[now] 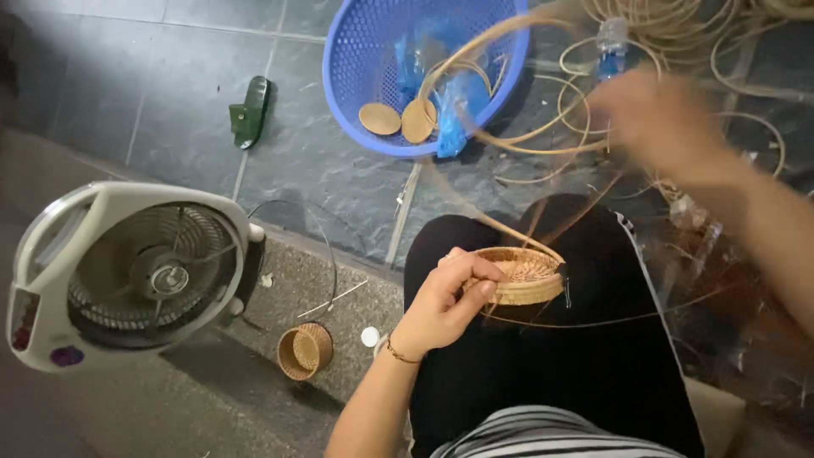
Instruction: Weaving a small basket or container using thin bamboo or rattan strips.
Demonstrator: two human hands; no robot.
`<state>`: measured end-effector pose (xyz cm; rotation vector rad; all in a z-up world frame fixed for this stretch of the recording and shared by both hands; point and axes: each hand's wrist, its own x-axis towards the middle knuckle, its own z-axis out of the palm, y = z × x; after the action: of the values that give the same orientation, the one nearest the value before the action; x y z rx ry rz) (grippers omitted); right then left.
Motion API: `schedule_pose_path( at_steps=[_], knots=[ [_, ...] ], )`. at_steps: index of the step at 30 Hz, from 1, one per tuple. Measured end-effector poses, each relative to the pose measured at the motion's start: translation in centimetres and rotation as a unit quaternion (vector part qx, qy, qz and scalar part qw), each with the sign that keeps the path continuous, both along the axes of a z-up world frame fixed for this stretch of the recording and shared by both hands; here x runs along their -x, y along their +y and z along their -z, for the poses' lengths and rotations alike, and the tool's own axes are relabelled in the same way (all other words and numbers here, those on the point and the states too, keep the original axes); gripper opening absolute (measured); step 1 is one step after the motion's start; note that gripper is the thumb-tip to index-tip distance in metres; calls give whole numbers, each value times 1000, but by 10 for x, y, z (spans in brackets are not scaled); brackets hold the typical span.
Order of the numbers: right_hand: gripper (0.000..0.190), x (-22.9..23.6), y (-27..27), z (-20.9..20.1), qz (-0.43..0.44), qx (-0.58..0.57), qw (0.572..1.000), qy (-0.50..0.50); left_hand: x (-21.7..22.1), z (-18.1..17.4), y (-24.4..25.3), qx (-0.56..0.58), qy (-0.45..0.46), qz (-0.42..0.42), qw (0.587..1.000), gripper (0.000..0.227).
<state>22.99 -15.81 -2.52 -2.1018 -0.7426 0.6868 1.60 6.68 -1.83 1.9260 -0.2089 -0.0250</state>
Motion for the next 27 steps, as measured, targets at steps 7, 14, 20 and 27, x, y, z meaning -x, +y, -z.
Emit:
schedule_pose_path(
  at_steps=[7,14,20,27],
  knots=[
    [20,71,8,-14,90,-213,959,164,-15,6,-4,73,146,-85,983,13],
    [18,91,12,-27,-100,-255,959,-79,-13,9,-1,27,54,-61,996,15],
    [16,97,7,-29,-207,-221,896,-325,-20,43,-1,284,166,-92,940,13],
    [17,68,18,-23,-201,-179,926,-264,-22,6,9,95,122,-86,984,8]
  ],
)
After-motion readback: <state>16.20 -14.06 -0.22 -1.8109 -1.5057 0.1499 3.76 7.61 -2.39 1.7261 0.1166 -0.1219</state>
